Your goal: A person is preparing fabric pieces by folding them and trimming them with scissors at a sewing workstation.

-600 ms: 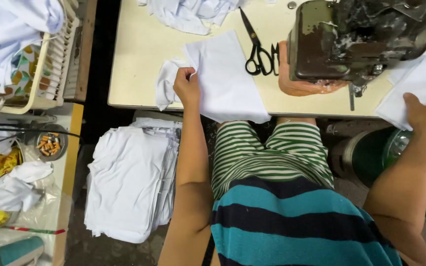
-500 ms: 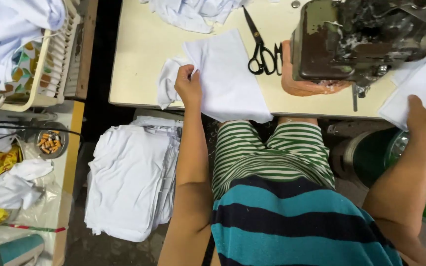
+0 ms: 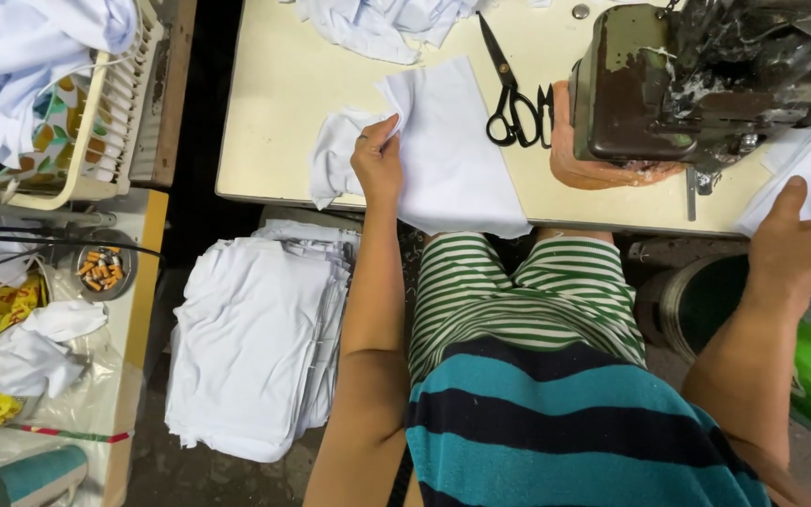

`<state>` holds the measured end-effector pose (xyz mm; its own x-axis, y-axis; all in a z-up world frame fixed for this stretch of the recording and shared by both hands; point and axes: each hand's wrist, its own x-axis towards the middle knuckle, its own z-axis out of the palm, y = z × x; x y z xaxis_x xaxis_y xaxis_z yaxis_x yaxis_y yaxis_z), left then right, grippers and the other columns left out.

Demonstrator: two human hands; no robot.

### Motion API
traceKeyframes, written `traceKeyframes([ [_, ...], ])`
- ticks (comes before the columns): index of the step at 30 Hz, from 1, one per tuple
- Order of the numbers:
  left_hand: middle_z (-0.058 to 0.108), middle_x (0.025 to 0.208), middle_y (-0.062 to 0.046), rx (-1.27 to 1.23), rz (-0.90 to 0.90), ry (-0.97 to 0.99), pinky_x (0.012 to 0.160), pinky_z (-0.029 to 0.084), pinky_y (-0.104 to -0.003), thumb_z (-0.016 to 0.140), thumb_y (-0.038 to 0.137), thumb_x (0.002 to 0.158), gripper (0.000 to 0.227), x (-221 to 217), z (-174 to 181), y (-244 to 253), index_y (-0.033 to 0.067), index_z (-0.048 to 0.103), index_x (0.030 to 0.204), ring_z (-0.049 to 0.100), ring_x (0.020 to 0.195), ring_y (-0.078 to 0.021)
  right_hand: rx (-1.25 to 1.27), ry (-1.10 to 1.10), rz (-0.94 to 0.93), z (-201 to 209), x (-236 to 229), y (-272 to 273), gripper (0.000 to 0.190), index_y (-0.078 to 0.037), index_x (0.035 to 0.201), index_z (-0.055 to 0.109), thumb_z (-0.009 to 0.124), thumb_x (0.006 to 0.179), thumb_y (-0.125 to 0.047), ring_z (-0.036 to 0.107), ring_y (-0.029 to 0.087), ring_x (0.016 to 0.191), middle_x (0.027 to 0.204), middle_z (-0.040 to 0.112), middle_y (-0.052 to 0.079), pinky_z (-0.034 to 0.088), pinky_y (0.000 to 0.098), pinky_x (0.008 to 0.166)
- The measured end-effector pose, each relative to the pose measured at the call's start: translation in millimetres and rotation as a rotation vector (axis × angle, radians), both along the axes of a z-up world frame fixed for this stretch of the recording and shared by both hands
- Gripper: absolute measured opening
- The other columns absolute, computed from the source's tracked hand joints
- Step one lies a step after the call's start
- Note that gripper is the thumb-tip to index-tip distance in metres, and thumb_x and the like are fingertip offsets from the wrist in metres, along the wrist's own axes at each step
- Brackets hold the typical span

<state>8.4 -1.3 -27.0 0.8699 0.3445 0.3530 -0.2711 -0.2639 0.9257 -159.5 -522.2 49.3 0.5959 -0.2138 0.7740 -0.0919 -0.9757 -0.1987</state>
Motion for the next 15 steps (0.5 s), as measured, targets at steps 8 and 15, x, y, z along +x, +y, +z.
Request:
traceKeyframes([
  [8,0.071,0.107,-0.003,0.045,-0.003,-0.071,0.104,0.055,-0.03,0.068,-0.008,0.092,0.034,-3,7,-8,0.0143,0.077,0.115,0.066,0.107,-0.0184,-0.025,-0.074,0.127,21,1,26,0.04,0.017,0.127,0.068,0.095,0.1,0.008,0.068,0.046,0.105,0.118,0.068,0.031,0.055,0.0509,0.088],
  [15,0.069,0.108,-0.007,0.009,-0.053,-0.051,0.109,0.054,-0.032,0.064,-0.009,0.094,0.032,-9,17,-17,0.0095,0.076,0.116,0.066,0.111,-0.0208,0.046,-0.176,0.261,58,-1,71,0.036,0.019,0.109,0.062,0.083,0.081,0.023,0.058,0.047,0.108,0.121,0.058,0.033,0.049,0.0551,0.085],
])
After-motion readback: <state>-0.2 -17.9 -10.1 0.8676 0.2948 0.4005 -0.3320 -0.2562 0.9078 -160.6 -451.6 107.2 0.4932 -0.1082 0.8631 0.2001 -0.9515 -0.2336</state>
